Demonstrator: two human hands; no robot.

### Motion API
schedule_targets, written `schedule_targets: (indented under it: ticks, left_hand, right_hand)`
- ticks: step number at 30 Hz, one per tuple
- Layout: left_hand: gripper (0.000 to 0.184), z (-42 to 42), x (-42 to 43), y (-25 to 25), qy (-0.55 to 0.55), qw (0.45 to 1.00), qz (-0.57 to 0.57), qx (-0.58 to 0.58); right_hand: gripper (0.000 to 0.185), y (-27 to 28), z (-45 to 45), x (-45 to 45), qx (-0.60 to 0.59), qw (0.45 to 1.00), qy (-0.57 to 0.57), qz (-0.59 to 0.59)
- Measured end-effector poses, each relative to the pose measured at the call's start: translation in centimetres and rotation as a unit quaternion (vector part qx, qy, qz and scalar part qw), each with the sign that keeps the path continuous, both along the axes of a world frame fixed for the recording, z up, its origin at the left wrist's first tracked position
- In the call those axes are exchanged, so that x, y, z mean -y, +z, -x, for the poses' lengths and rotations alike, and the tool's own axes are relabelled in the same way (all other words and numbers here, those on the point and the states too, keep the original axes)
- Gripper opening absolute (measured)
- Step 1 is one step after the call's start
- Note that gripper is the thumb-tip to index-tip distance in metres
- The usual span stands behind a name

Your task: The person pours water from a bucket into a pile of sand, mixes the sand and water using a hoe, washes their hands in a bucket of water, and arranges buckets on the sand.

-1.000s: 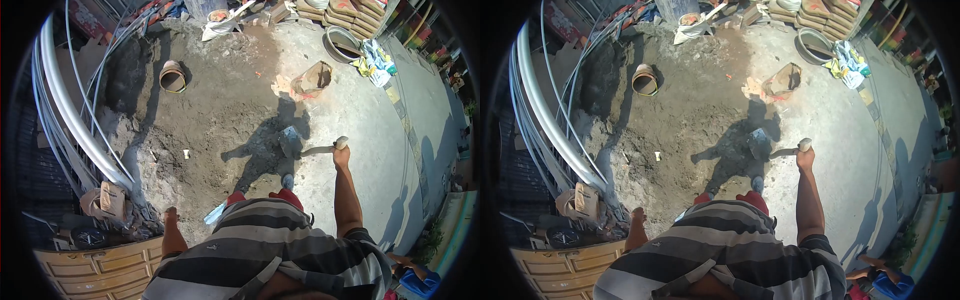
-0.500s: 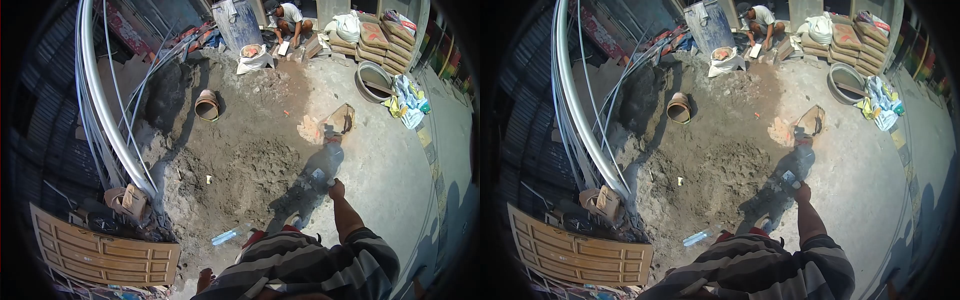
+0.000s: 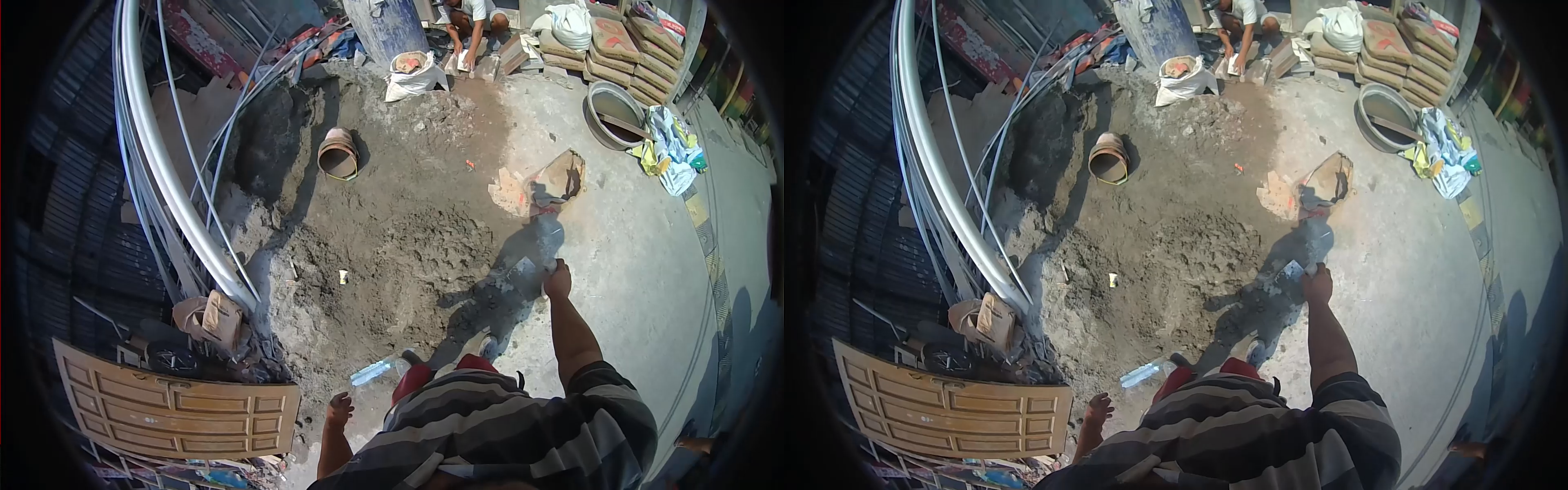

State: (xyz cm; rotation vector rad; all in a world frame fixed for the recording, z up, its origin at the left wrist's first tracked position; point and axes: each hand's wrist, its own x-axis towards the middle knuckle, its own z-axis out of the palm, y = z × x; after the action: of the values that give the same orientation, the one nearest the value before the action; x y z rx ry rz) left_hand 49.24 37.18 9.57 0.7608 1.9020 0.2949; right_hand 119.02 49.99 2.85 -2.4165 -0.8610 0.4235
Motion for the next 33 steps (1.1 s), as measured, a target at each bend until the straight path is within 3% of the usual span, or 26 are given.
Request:
schedule_targets:
  ticks: [4,7,9,10,11,14,15,16,18,22,25,27,28,30,33]
  left_hand:
    - [0.047,5.0,0.6,-1.7,0.004,1.000,0.019,-0.005]
    - [0.043,9.7,0.6,-3.2,0.057,0.995,0.079,0.035]
    - [0.042,14.8,0.4,-5.3,0.045,0.990,0.037,0.126]
    - [0.041,17.9,-0.1,-6.0,0.063,0.972,0.031,0.225]
    - [0.041,19.7,-0.1,-8.1,0.013,0.996,0.073,0.057]
    - [0.037,20.9,-3.8,-3.7,0.052,0.997,0.054,0.000]
    - [0.037,23.2,-5.1,-5.3,0.120,0.991,0.048,0.025]
    - [0.032,23.8,-6.5,-5.0,0.139,0.988,0.064,0.003]
    - [0.021,24.6,-8.0,-3.8,0.144,0.987,0.067,0.017]
    - [0.037,24.8,-12.5,-4.3,0.053,0.997,0.048,-0.008]
    - [0.046,22.7,-15.1,-4.0,0.086,0.994,0.027,0.061]
    - [0.052,18.8,-15.5,-2.9,0.067,0.997,0.000,0.031]
    - [0.052,17.8,-15.5,-3.3,0.051,0.998,-0.004,0.043]
    - [0.049,14.9,-15.2,-3.7,0.039,0.998,0.002,0.042]
    - [0.046,11.5,-14.2,-3.9,0.015,0.999,0.025,0.040]
  right_hand:
    - [0.043,2.1,2.5,-0.1,0.010,0.999,-0.032,0.032]
    - [0.062,2.7,5.9,0.5,-0.011,0.992,-0.093,0.082]
    - [0.057,2.3,9.0,1.5,-0.022,0.987,-0.140,0.072]
    - [0.053,1.8,10.4,2.1,-0.044,0.985,-0.151,0.072]
    - [0.050,0.1,11.9,2.9,-0.023,0.986,-0.155,0.063]
    - [0.050,-1.7,16.7,4.4,-0.051,0.970,-0.215,0.101]
    - [0.051,-4.6,17.1,4.8,-0.070,0.969,-0.219,0.094]
    - [0.052,-6.7,17.4,5.3,-0.091,0.967,-0.219,0.091]
    - [0.052,-1.3,19.8,4.6,-0.358,0.881,-0.305,0.043]
    - [0.043,-0.7,19.9,4.9,-0.427,0.839,-0.335,0.031]
    - [0.032,-0.7,17.8,5.8,-0.472,0.826,-0.307,-0.007]
    - [0.032,-0.5,16.3,5.6,-0.525,0.793,-0.307,-0.049]
    - [0.032,1.1,16.4,5.1,-0.534,0.779,-0.320,-0.075]
    - [0.037,-0.9,14.5,4.1,-0.502,0.804,-0.319,-0.010]
    - [0.034,-1.9,12.4,2.6,-0.523,0.796,-0.302,-0.037]
